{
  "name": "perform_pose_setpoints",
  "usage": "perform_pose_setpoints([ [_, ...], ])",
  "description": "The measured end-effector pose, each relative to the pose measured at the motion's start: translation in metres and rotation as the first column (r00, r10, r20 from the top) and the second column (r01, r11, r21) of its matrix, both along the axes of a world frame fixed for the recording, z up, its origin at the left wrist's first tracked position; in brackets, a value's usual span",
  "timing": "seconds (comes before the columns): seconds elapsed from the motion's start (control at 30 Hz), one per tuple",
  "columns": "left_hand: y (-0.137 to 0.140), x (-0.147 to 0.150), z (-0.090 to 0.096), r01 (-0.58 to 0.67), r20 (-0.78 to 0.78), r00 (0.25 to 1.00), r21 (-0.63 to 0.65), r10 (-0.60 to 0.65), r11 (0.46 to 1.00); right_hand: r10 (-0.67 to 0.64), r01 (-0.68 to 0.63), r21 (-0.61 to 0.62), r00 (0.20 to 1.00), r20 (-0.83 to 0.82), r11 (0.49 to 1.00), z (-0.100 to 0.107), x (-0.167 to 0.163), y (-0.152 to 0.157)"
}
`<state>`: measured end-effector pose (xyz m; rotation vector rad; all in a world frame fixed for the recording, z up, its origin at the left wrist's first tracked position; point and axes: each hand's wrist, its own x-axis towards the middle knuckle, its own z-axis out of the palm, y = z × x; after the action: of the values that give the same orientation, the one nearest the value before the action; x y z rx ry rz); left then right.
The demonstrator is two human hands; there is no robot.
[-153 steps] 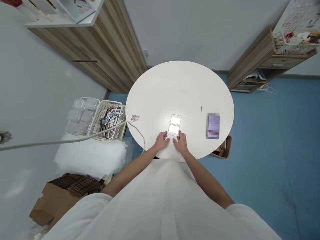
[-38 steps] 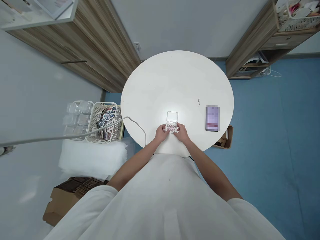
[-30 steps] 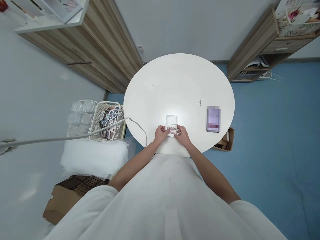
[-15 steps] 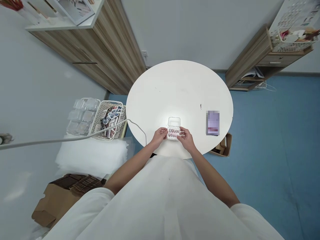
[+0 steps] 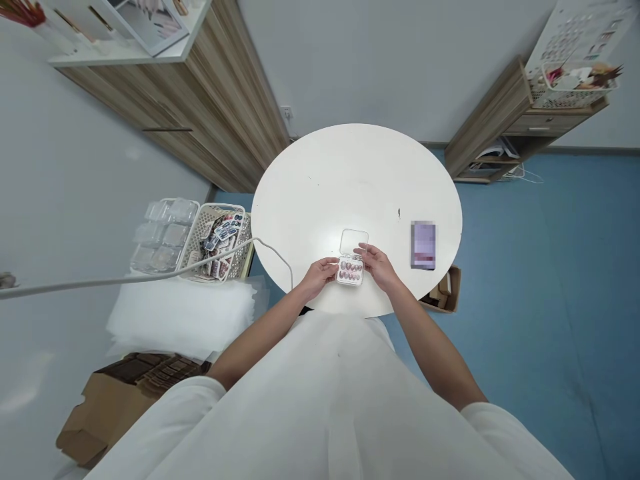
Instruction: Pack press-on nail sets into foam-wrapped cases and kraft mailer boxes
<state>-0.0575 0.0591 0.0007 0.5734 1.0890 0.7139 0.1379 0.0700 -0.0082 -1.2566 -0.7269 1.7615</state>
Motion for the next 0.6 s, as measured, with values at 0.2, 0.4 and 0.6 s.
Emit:
perform_pose_setpoints([
  [0.2,0.002,0.001,0.002,-0.024,0.038,0.999,-0.041,0.025,0.999,0.028,-0.028,0.052,1.0,-0.013,0.998,0.007,-0.002,0.0],
  [0.4,0.008,-0.006,-0.003,-0.02,0.036,0.999,-0.054,0.022,0.998,0.072,-0.071,0.018,0.988,-0.139,0.997,0.008,-0.002,-0.005],
  [0.6,0.011,-0.013,-0.005,-0.03,0.008,0.999,-0.039,0.031,0.999,0.012,-0.017,-0.031,0.989,-0.144,0.999,0.006,-0.011,-0.021],
])
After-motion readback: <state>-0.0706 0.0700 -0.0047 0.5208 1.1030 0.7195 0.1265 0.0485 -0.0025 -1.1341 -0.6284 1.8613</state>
